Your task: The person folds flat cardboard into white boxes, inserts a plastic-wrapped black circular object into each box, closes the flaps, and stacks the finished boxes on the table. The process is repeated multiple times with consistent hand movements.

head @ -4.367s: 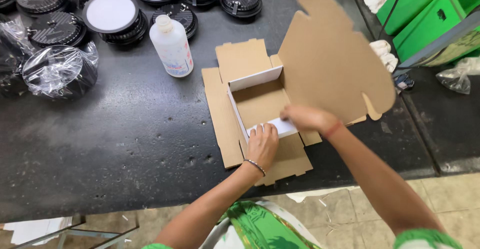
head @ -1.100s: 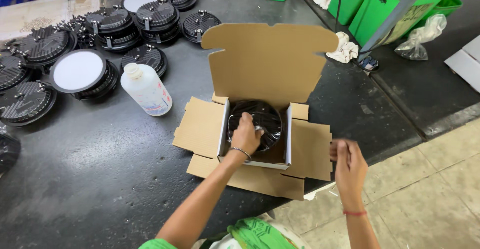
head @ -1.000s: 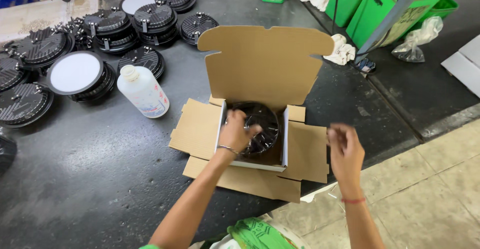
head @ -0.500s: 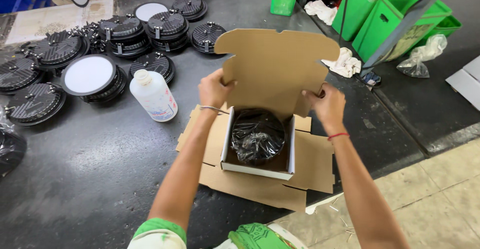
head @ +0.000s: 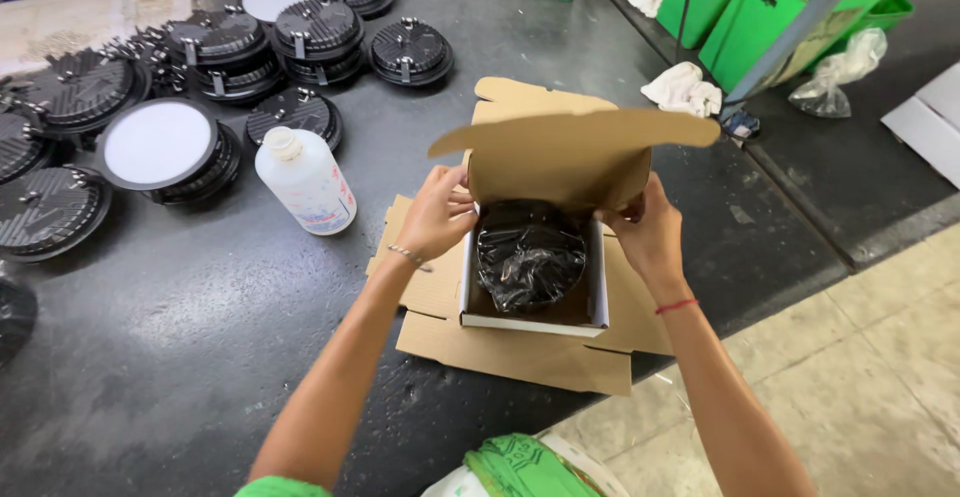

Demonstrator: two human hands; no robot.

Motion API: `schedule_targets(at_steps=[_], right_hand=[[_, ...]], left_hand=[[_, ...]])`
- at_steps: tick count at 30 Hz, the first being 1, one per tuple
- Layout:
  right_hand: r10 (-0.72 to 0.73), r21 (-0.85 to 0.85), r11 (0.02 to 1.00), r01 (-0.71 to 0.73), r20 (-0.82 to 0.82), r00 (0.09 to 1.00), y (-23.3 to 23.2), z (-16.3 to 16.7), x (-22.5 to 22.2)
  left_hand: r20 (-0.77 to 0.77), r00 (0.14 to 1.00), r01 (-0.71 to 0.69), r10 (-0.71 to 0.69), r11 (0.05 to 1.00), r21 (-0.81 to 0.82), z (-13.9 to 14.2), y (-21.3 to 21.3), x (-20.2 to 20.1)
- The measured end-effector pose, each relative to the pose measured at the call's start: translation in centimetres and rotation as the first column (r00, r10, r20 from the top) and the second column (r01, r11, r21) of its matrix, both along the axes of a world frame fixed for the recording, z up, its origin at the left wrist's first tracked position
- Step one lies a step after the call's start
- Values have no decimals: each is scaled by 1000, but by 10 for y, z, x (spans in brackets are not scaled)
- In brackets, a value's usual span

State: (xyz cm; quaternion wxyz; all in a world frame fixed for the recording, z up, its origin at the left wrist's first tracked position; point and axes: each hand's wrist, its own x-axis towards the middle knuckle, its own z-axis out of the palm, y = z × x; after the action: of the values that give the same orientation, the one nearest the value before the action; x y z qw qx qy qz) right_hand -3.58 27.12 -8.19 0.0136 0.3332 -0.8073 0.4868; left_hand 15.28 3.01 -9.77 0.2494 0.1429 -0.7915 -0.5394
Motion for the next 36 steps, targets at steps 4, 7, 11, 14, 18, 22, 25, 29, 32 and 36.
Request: schedule_targets(at_steps=[4, 7, 11, 14, 18, 22, 25, 29, 32, 36], right_hand=[[38, -46, 998, -38, -13, 999, 22, -23, 13], [148, 67, 986, -152, 59, 987, 43, -40, 16], [256, 202, 945, -257, 28, 966, 76, -46, 14], [436, 221, 879, -423, -10, 900, 86, -35, 1], [487, 197, 821, -535, 246, 838, 87, -13, -10], [548, 531, 704, -471, 16, 837, 82, -19, 15], [535, 665, 676, -319, -144, 833, 82, -29, 31], [540, 644, 677, -357, -104, 835, 81, -26, 28], [535, 622, 659, -423, 8, 845, 79, -19, 22], [398, 484, 751, -448, 210, 893, 72, -26, 22]], left_hand=[[29, 988, 156, -153, 980, -121, -13, -10, 31], [213, 958, 228, -195, 963, -145, -17, -14, 47], [269, 920, 340, -284, 921, -192, -8, -8, 59], [434, 895, 278, -102, 890, -362, 5, 1, 61], [525, 845, 367, -102, 825, -430, 17, 12, 59], [543, 834, 407, -94, 770, -492, 11, 25, 63], [465, 883, 345, -63, 760, -551, -4, 36, 67], [361, 930, 267, -70, 803, -532, -22, 40, 72], [276, 953, 251, -126, 837, -486, -29, 38, 69], [281, 960, -21, -1, 997, 76, -37, 33, 55]])
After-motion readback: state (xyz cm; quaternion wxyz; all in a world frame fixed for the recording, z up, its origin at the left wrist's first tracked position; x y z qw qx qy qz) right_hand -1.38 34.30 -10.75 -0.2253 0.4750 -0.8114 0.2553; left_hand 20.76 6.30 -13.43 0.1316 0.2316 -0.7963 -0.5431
